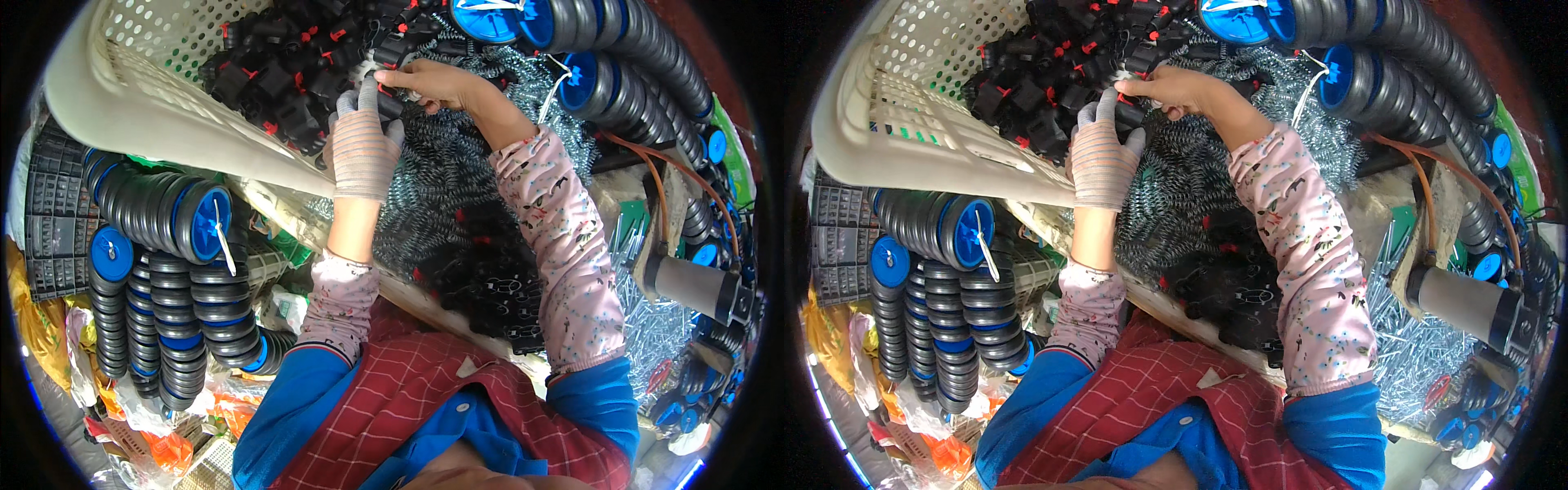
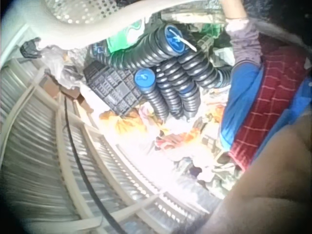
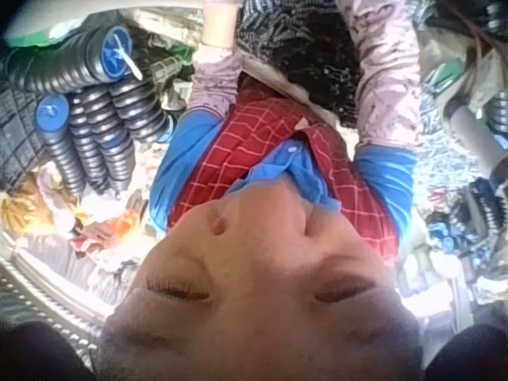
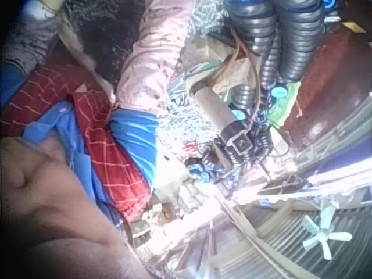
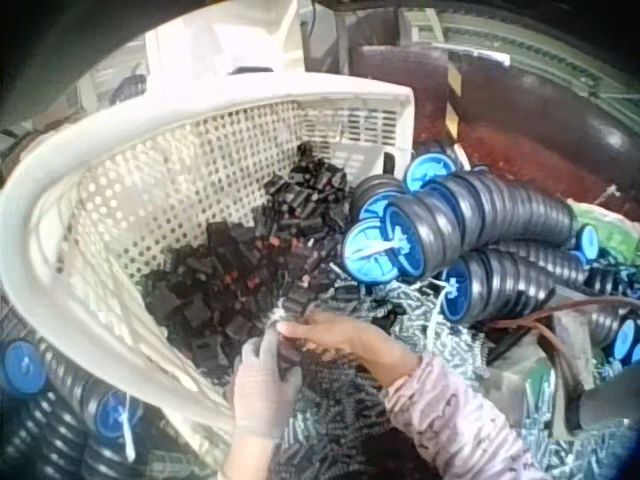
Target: The person repeatedly picks up black plastic components and metal springs, inserts the springs into the components, and places the assembled units into a white basket. The person also handles blue plastic caps and stacks them on the workbench.
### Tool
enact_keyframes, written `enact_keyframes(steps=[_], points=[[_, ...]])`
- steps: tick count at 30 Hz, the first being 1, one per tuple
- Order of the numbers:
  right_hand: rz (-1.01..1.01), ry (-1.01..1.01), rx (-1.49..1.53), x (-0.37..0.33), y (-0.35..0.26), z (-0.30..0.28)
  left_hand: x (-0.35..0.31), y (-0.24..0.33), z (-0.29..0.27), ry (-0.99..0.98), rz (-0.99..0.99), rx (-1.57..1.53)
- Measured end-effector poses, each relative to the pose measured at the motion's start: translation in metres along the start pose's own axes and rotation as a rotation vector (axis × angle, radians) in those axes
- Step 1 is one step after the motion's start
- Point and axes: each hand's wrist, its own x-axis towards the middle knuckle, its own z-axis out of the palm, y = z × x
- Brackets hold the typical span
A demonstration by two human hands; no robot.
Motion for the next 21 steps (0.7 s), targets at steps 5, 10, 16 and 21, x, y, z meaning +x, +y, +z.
enact_keyframes(steps=[5,10,16,21], points=[[0.050,0.039,-0.114,-0.011,0.009,-0.002,0.002,0.008,-0.007,-0.151,-0.038,0.016],[-0.307,0.319,-0.447,-0.022,0.035,0.000,-0.018,-0.005,0.006,0.078,0.104,-0.287],[0.145,0.305,0.330,-0.113,0.035,0.016,-0.046,0.000,0.008,0.273,0.063,-0.950],[0.336,0.116,0.567,-0.145,0.044,0.031,-0.055,0.001,0.014,0.205,0.688,-0.585]])
